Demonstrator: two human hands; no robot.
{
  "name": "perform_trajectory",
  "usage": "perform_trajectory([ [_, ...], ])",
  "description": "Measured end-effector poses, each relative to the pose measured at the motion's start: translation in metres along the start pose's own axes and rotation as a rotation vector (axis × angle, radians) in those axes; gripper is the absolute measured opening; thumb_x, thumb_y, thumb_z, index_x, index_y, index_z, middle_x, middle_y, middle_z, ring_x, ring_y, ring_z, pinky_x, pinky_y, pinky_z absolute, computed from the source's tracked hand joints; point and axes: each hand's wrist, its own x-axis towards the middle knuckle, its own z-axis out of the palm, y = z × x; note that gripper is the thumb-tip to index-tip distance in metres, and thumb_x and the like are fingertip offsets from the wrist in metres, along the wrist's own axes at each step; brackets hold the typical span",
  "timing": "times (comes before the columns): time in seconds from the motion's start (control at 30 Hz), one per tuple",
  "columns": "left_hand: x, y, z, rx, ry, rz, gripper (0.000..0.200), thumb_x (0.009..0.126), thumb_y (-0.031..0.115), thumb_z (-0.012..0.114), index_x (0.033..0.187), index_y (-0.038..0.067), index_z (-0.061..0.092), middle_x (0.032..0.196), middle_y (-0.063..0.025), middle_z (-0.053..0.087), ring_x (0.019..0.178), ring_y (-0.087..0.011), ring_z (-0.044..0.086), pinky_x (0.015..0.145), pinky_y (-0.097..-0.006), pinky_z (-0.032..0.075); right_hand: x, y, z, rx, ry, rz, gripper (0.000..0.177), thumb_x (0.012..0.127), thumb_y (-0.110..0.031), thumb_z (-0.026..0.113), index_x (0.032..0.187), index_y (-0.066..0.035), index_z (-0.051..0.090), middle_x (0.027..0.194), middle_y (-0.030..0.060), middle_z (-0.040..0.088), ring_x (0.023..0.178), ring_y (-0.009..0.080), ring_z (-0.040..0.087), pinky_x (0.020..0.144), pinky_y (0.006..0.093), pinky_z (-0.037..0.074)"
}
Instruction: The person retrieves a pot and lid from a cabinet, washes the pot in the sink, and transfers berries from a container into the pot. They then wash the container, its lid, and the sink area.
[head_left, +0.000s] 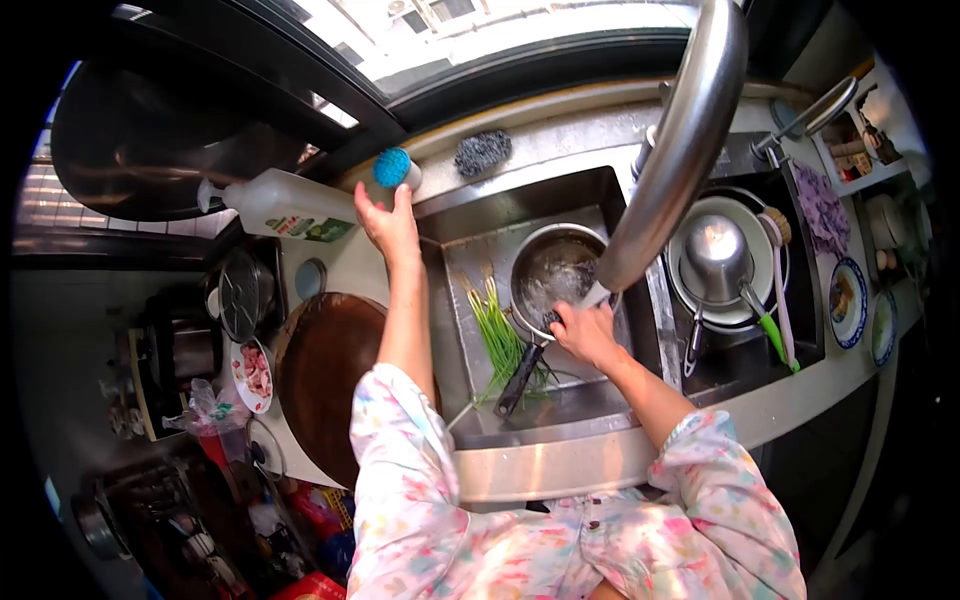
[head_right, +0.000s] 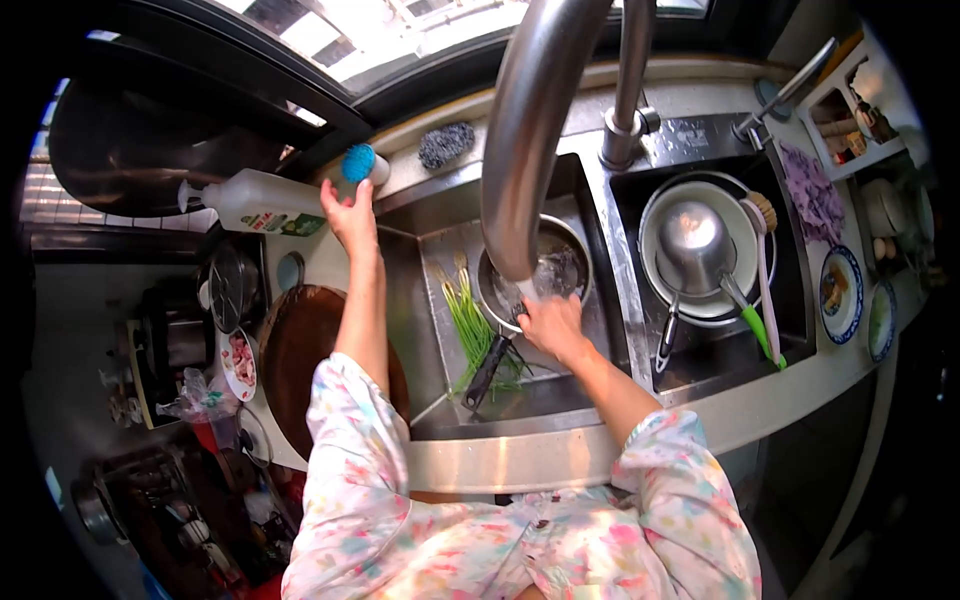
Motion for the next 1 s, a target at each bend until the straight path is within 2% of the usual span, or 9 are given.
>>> perform_trajectory([
  [0.1,-0.102,0.009,-0.005,-0.166,-0.121,-0.409,0.047,0.075,0.014,0.065,0.113,-0.001,0.043,0.099,-0.0098,0.052,0.086,-0.0176,0.051,0.077,-0.0308,0.044,0.006,0.003,-0.001,0.080,-0.139,0.087,0.028,0.074,-0.029,0.055,0.096,-0.014,0.063,0.074,0.0132,0.064,0.072,0.0317,0.062,0.068,0.0503,0.042],
  [0.2,-0.205,0.010,-0.031,-0.163,-0.725,-0.851,0.060,0.070,0.015,0.073,0.117,-0.003,0.042,0.092,-0.0077,0.057,0.081,-0.0150,0.055,0.072,-0.0285,0.046,0.018,0.008,-0.016,0.125,-0.286,0.096,0.034,0.070,-0.025,0.059,0.100,-0.011,0.056,0.088,0.0198,0.064,0.083,0.0357,0.062,0.072,0.0458,0.048],
  [0.27,-0.240,-0.036,-0.043,-0.142,-1.140,-1.002,0.065,0.074,0.020,0.073,0.124,0.000,0.037,0.083,-0.0080,0.062,0.055,-0.0104,0.057,0.042,-0.0204,0.041,0.023,0.012,-0.017,0.076,-0.339,0.127,0.036,0.069,-0.024,0.060,0.101,-0.011,0.055,0.090,0.0194,0.064,0.085,0.0357,0.062,0.073,0.0457,0.048],
  [0.4,-0.222,-0.023,-0.046,-0.292,-1.210,-1.125,0.039,0.083,0.011,0.060,0.118,0.007,0.042,0.072,-0.0086,0.061,0.043,-0.0124,0.054,0.035,-0.0205,0.038,0.038,0.022,0.011,0.261,-0.526,0.192,0.039,0.068,-0.023,0.058,0.102,-0.005,0.057,0.095,0.0242,0.061,0.095,0.0372,0.058,0.079,0.0441,0.047],
  [0.57,-0.241,-0.011,-0.049,0.026,-1.079,-0.775,0.053,0.079,0.020,0.064,0.126,0.010,0.043,0.074,-0.0124,0.064,0.050,-0.0215,0.059,0.042,-0.0306,0.044,0.041,-0.003,0.035,1.071,-0.244,0.280,0.042,0.076,-0.016,0.057,0.114,0.001,0.054,0.102,0.0154,0.062,0.093,0.0229,0.060,0.078,0.0337,0.047],
  [0.67,-0.239,0.016,-0.063,0.530,-0.890,-0.094,0.063,0.076,0.026,0.064,0.133,0.015,0.037,0.086,-0.0165,0.065,0.075,-0.0323,0.064,0.063,-0.0402,0.048,0.022,0.000,0.032,1.134,-0.349,0.253,0.040,0.077,-0.017,0.058,0.114,-0.001,0.055,0.103,0.0138,0.062,0.091,0.0201,0.059,0.079,0.0310,0.046],
  [0.7,-0.230,0.042,-0.067,0.562,-0.951,-0.300,0.063,0.076,0.029,0.062,0.133,0.019,0.037,0.097,-0.0178,0.064,0.095,-0.0356,0.059,0.081,-0.0436,0.044,0.012,0.008,0.028,0.938,-0.387,0.171,0.038,0.077,-0.018,0.058,0.112,-0.004,0.058,0.101,0.0125,0.063,0.088,0.0217,0.060,0.079,0.0324,0.046],
  [0.87,-0.237,0.052,-0.078,0.691,-1.085,-0.273,0.063,0.077,0.033,0.061,0.134,0.019,0.036,0.097,-0.0184,0.064,0.093,-0.0358,0.060,0.079,-0.0452,0.045,0.018,0.048,-0.017,-0.711,-0.440,-0.442,0.022,0.080,-0.028,0.053,0.093,-0.021,0.070,0.099,-0.0020,0.065,0.103,0.0171,0.051,0.088,0.0366,0.035],
  [1.0,-0.243,0.055,-0.080,0.692,-1.087,-0.284,0.064,0.078,0.035,0.061,0.134,0.019,0.036,0.097,-0.0184,0.064,0.093,-0.0364,0.059,0.079,-0.0454,0.045,0.034,0.048,-0.024,-0.934,-0.278,-0.608,0.023,0.081,-0.027,0.050,0.091,-0.020,0.070,0.100,-0.0014,0.062,0.106,0.0179,0.045,0.082,0.0358,0.034],
])
